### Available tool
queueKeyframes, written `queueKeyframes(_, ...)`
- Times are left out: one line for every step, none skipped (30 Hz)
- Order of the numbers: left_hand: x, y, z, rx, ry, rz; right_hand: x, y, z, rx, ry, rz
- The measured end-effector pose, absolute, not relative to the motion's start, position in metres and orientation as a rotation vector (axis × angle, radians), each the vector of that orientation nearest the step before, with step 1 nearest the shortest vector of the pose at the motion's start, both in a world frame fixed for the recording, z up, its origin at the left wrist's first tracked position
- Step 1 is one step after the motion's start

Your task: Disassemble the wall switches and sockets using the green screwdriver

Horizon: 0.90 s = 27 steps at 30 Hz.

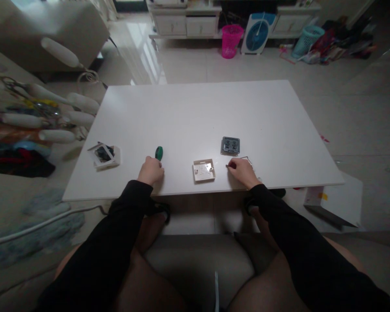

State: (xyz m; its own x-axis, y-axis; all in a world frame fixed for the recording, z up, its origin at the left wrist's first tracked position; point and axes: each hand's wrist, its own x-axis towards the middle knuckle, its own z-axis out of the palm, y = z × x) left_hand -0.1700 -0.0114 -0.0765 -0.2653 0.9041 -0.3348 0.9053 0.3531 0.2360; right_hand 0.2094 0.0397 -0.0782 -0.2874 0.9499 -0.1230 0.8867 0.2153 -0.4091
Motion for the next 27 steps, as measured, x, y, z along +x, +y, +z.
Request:
queueKeyframes(-0.167,-0.012,-0.075,1.581,2.233,-0.013,0.209,0.040,-0.078,-1.777,-2.324,0.613)
queueKeyframes(-0.165,-0.012,-0.073,1.582,2.249,-0.023,0.209,0.040,-0.078,-1.782,-2.324,0.612)
queueKeyframes(-0.162,-0.011,-0.071,1.584,2.256,-0.032,0.209,0.040,-0.078,-1.785,-2.327,0.609)
queueKeyframes(-0.160,-0.011,-0.070,1.583,2.248,-0.036,0.209,0.041,-0.079,-1.784,-2.330,0.607)
queueKeyframes(-0.158,-0.010,-0.068,1.576,2.234,-0.043,0.210,0.041,-0.079,-1.783,-2.334,0.603)
queueKeyframes(-0.156,-0.009,-0.066,1.567,2.217,-0.052,0.210,0.042,-0.080,-1.781,-2.336,0.599)
queueKeyframes(-0.155,-0.009,-0.064,1.558,2.202,-0.058,0.210,0.042,-0.080,-1.776,-2.338,0.592)
queueKeyframes(-0.154,-0.008,-0.062,1.545,2.193,-0.061,0.210,0.042,-0.079,-1.770,-2.339,0.584)
queueKeyframes(-0.152,-0.007,-0.059,1.536,2.191,-0.056,0.209,0.042,-0.079,-1.762,-2.340,0.577)
queueKeyframes(-0.151,-0.007,-0.057,1.532,2.190,-0.043,0.208,0.041,-0.078,-1.750,-2.343,0.574)
queueKeyframes(-0.149,-0.007,-0.054,1.531,2.186,-0.021,0.205,0.040,-0.076,-1.731,-2.348,0.575)
queueKeyframes(-0.147,-0.007,-0.051,1.526,2.177,0.004,0.203,0.038,-0.074,-1.705,-2.355,0.581)
queueKeyframes(-0.144,-0.006,-0.049,1.516,2.159,0.033,0.200,0.036,-0.071,-1.676,-2.364,0.591)
queueKeyframes(-0.141,-0.006,-0.046,1.502,2.136,0.061,0.196,0.033,-0.069,-1.647,-2.375,0.601)
queueKeyframes(-0.138,-0.006,-0.043,1.486,2.109,0.087,0.194,0.031,-0.066,-1.620,-2.393,0.610)
queueKeyframes(-0.134,-0.006,-0.040,1.473,2.084,0.110,0.192,0.029,-0.064,-1.604,-2.417,0.615)
queueKeyframes(-0.130,-0.005,-0.038,1.469,2.066,0.135,0.191,0.028,-0.061,-1.601,-2.446,0.615)
queueKeyframes(-0.126,-0.005,-0.036,1.469,2.049,0.163,0.192,0.027,-0.059,-1.614,-2.476,0.606)
queueKeyframes(-0.122,-0.005,-0.035,1.467,2.038,0.197,0.194,0.027,-0.058,-1.640,-2.510,0.592)
queueKeyframes(-0.118,-0.004,-0.034,1.466,2.030,0.226,0.197,0.027,-0.057,-1.670,-2.548,0.579)
queueKeyframes(-0.114,-0.004,-0.033,1.468,2.027,0.249,0.201,0.027,-0.057,-1.700,-2.593,0.573)
queueKeyframes(-0.111,-0.004,-0.033,1.475,2.026,0.268,0.205,0.027,-0.057,-1.725,-2.644,0.579)
queueKeyframes(-0.107,-0.004,-0.033,1.486,2.025,0.284,0.208,0.028,-0.058,-1.743,-2.697,0.595)
queueKeyframes(-0.105,-0.004,-0.033,1.503,2.024,0.300,0.211,0.028,-0.059,-1.754,-2.746,0.613)
queueKeyframes(-0.102,-0.004,-0.034,1.524,2.020,0.317,0.213,0.028,-0.061,-1.762,-2.781,0.626)
queueKeyframes(-0.100,-0.004,-0.034,1.549,2.016,0.333,0.213,0.028,-0.062,-1.771,-2.802,0.625)
queueKeyframes(-0.098,-0.005,-0.034,1.575,2.010,0.347,0.213,0.028,-0.063,-1.783,-2.810,0.614)
